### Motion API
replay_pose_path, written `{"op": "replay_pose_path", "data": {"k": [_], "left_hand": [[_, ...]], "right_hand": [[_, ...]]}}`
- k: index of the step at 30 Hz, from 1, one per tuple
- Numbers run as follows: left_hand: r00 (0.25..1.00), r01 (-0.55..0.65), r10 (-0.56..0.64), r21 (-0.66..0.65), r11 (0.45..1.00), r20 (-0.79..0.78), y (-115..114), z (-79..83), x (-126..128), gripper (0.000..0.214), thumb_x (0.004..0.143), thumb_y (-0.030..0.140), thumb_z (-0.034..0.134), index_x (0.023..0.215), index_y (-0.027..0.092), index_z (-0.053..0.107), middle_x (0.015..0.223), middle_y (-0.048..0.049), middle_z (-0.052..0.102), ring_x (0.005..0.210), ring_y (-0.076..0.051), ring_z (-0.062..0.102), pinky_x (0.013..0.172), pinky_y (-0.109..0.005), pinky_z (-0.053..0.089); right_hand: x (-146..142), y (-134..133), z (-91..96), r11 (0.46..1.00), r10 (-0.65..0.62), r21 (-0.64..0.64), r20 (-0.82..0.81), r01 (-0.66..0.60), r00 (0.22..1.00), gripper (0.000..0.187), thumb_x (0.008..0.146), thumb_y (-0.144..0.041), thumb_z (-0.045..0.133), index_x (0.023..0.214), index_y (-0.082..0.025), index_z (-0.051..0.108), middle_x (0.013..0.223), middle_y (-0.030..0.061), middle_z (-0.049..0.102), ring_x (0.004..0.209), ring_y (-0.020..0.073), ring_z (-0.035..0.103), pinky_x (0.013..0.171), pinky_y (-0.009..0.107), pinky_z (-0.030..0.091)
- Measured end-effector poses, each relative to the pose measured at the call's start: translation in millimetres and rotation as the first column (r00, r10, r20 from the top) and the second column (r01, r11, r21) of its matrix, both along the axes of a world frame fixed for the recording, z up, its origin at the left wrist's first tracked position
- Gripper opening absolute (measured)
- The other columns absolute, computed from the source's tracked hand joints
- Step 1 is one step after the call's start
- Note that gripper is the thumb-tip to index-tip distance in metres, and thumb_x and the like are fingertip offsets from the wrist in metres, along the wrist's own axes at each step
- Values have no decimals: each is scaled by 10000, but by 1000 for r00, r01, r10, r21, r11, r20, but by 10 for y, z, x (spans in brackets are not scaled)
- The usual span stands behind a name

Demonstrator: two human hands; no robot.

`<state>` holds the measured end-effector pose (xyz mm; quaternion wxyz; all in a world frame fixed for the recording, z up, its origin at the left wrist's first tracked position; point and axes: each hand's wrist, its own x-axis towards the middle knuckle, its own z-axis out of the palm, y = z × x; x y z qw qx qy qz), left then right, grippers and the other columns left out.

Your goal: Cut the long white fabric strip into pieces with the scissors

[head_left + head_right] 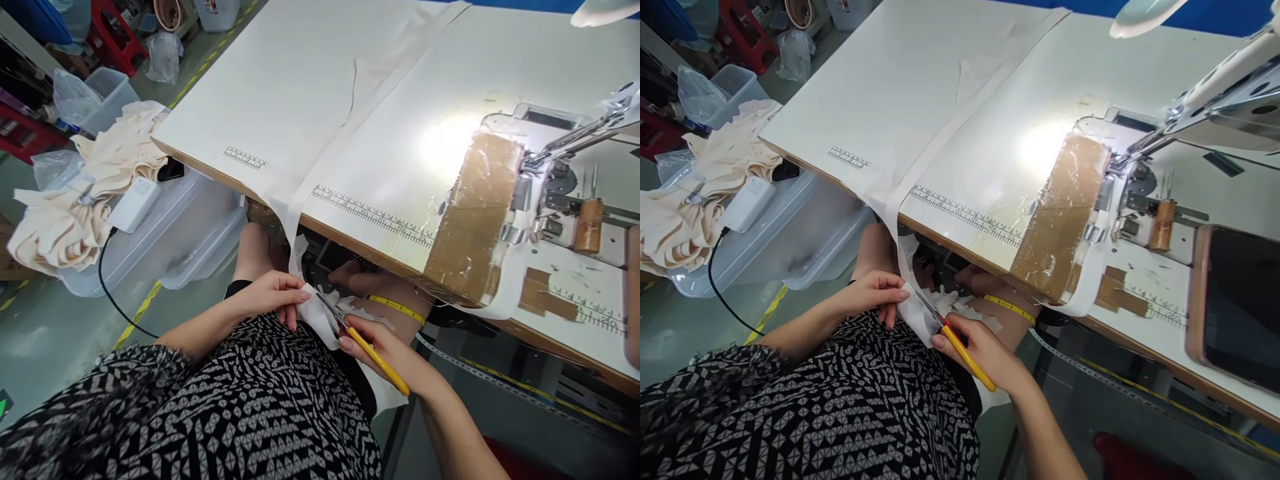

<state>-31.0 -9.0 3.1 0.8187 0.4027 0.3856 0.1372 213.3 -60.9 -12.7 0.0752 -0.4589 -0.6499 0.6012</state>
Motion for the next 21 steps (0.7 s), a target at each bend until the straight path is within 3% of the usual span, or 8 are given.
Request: {"op": "replay_pose_path", "data": {"k": [6, 13, 21], "left_hand": [[1000, -14, 16, -84, 996, 17, 35, -78, -43, 438, 733, 526, 696, 841, 112, 601, 630, -66, 694, 608, -183, 701, 474, -191, 478], [1000, -11, 11, -89, 996, 0, 42, -130, -85, 463, 722, 512, 714, 900, 93, 630, 684, -92, 717, 611, -177, 698, 530, -218, 510], [1000, -10, 10, -88, 996, 9, 54, -108, -96, 432, 731, 505, 710, 856, 98, 637, 693, -89, 721, 610, -173, 699, 542, -218, 518]], "right_hand": [[-10, 58, 8, 998, 41, 48, 110, -47, 993, 470, 827, -646, 484, 663, -216, 394, 607, -37, 383, 556, 123, 357, 495, 235, 301], [-69, 88, 102, 963, -3, 256, 330, -86, 944, 440, 827, -598, 511, 640, -227, 364, 541, -30, 459, 493, 133, 403, 467, 245, 259], [-74, 37, 57, 950, -34, 304, 317, -68, 948, 471, 845, -632, 446, 618, -228, 361, 535, -10, 490, 480, 138, 421, 471, 253, 266]]}}
